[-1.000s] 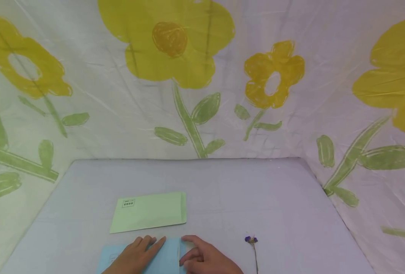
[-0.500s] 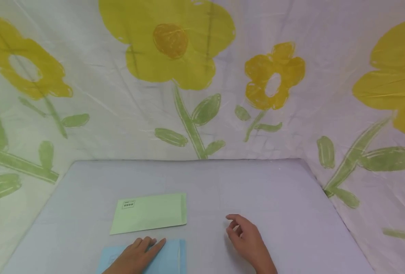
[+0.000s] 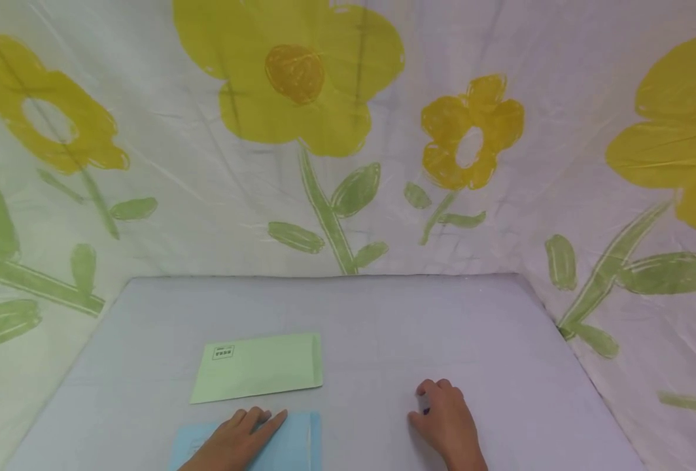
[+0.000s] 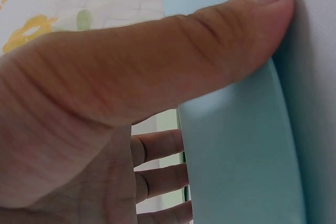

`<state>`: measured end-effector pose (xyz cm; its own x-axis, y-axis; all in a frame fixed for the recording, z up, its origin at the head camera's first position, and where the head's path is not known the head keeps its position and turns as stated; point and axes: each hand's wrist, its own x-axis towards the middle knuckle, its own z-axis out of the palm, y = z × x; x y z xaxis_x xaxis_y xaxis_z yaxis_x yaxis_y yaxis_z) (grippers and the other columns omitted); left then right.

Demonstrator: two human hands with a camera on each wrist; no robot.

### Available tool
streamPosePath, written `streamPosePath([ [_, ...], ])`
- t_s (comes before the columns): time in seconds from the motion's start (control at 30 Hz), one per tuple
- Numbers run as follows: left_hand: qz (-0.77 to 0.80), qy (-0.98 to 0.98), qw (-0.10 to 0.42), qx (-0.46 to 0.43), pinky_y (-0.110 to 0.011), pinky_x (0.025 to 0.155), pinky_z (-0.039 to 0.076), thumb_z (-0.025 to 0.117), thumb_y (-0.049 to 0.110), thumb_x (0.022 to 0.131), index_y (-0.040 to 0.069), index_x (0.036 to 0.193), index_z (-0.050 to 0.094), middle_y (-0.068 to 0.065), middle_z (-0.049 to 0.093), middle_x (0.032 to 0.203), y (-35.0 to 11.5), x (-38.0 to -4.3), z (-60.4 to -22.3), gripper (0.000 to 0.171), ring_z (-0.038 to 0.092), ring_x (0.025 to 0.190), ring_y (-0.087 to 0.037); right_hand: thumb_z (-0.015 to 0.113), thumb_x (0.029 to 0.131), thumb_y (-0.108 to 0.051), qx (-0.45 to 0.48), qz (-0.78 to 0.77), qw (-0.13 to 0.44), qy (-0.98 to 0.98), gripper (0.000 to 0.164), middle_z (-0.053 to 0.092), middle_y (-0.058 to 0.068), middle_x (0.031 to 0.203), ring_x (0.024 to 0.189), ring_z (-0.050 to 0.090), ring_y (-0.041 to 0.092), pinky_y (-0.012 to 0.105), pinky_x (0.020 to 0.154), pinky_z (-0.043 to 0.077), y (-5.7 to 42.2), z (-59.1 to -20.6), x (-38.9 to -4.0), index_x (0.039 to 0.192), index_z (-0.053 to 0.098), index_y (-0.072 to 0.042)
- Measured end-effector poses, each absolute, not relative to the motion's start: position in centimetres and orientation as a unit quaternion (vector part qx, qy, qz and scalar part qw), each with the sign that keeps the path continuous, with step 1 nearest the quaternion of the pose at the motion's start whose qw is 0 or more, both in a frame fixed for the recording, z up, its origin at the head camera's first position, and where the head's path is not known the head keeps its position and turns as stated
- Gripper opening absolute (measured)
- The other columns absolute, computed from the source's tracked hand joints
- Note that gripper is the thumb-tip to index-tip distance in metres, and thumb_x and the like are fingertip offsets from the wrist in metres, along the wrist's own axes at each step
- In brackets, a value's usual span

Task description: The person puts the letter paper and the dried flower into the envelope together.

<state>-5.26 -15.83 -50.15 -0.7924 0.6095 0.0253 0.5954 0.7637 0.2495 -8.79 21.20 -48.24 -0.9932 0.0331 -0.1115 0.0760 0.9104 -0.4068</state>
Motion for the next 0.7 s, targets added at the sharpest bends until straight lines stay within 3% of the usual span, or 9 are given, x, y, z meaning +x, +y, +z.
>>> streamPosePath([
  [0.13,0.118,0.939,0.021,0.322,-0.029,0.072,0.048,0.049,0.084,0.082,0.007,0.138,0.06,-0.007,0.057,0.109,-15.79,-5.23,-50.31,0.096,0.045,0.087,-0.014,0.085,0.069,-0.007,0.032,-0.206,0.048,0.977,0.032,0.065,0.013,0.101,0.09,0.06,0.031,0.051,0.077,0.054,21.4,-48.47,-8.84,0.098,0.071,-0.007],
  [0.23,0.115,0.94,0.019,0.322,-0.029,0.072,0.048,0.05,0.084,0.081,0.007,0.138,0.06,-0.007,0.057,0.109,-15.78,-5.23,-50.36,0.097,0.045,0.087,-0.014,0.08,0.07,0.0,0.036,-0.219,0.055,0.974,0.031,0.063,0.014,0.101,0.088,0.06,0.029,0.049,0.074,0.054,21.41,-48.38,-8.88,0.099,0.071,-0.006],
  [0.5,0.123,0.939,0.032,0.32,-0.029,0.071,0.048,0.051,0.084,0.081,0.007,0.14,0.058,-0.007,0.058,0.11,-15.74,-5.25,-50.0,0.097,0.046,0.087,-0.014,0.074,0.073,0.006,0.031,-0.276,0.092,0.956,0.026,0.057,0.003,0.091,0.077,0.053,0.017,0.037,0.068,0.05,21.08,-48.3,-9.06,0.095,0.069,-0.009],
  [0.7,0.124,0.94,0.041,0.315,-0.03,0.072,0.048,0.051,0.084,0.08,0.008,0.141,0.057,-0.008,0.058,0.112,-15.74,-5.21,-49.76,0.098,0.047,0.089,-0.015,0.071,0.08,0.006,0.016,-0.328,0.077,0.941,0.022,0.064,-0.003,0.091,0.084,0.06,0.014,0.037,0.075,0.055,20.94,-48.08,-8.96,0.093,0.069,-0.012],
])
